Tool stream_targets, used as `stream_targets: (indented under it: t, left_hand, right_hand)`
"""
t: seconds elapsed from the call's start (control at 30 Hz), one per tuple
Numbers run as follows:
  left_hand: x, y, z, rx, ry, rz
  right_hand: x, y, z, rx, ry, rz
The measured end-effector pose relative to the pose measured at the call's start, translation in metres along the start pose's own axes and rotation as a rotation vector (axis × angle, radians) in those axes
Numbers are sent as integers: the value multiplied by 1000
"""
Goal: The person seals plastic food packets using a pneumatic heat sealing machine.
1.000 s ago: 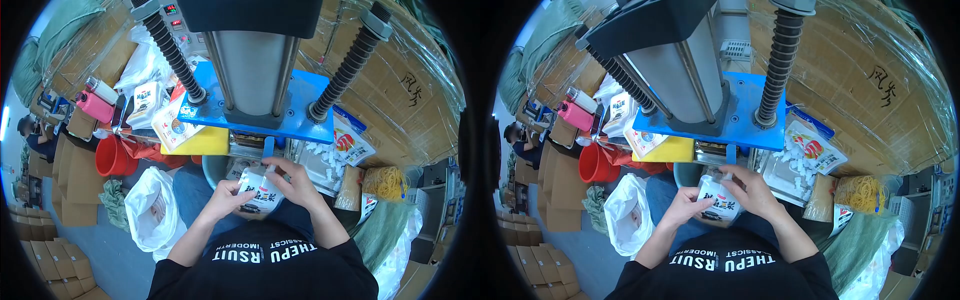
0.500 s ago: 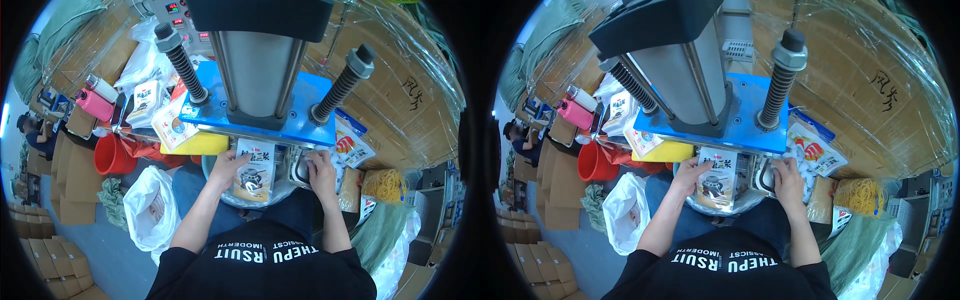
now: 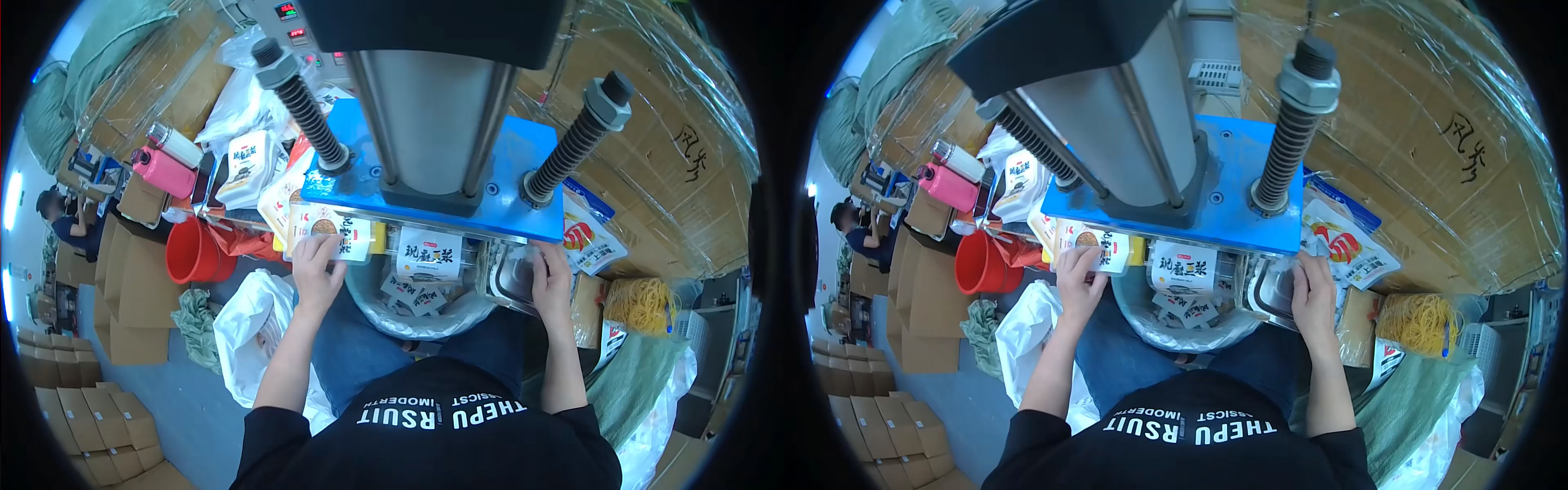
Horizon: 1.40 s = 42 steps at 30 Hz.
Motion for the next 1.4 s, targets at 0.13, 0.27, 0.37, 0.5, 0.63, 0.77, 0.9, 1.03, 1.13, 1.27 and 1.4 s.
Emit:
stream_targets:
  t: [0.13,0.27,0.37,0.5,0.63,0.77,0.9,1.03,1.13,1.27,1.4]
  left_hand:
    - [5,-23,10,33,37,-18]
    - [1,8,42,241,353,-117]
    - [-3,17,83,190,465,-206]
    - [-11,18,113,193,639,-472]
    - [-42,58,104,701,1106,-715]
    - [-72,58,88,897,1339,-580]
    - [-99,30,69,991,1398,-447]
    - [-116,33,63,1017,1446,-396]
    - [-108,24,55,978,1402,-353]
    - [-41,-28,24,523,372,-406]
    - [-7,-28,-1,104,-180,-53]
  right_hand:
    - [-18,2,-2,-224,-582,-114]
    - [-46,22,-22,-390,-894,-354]
    - [-24,-16,-78,-147,-616,-479]
    - [-30,-26,-118,278,-566,-506]
    - [-55,2,-94,-80,-756,-441]
    - [-43,-2,-65,-167,-581,-303]
    - [-18,-11,-27,-250,-535,-290]
    - [-14,-2,-10,-28,-104,-108]
    - [-21,4,-2,-8,-34,-60]
    - [-15,-8,8,-89,-135,-16]
    - [-16,-8,8,-18,-135,-68]
Point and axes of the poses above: each hand's wrist, its own y-axis away from the middle knuckle, its own x-axis out of the back of the hand, z = x × y, the point moved 8 cm from there along -y, towards the middle knuckle, and after that the axes turned 3 degrees about x, right-handed, at the moved point
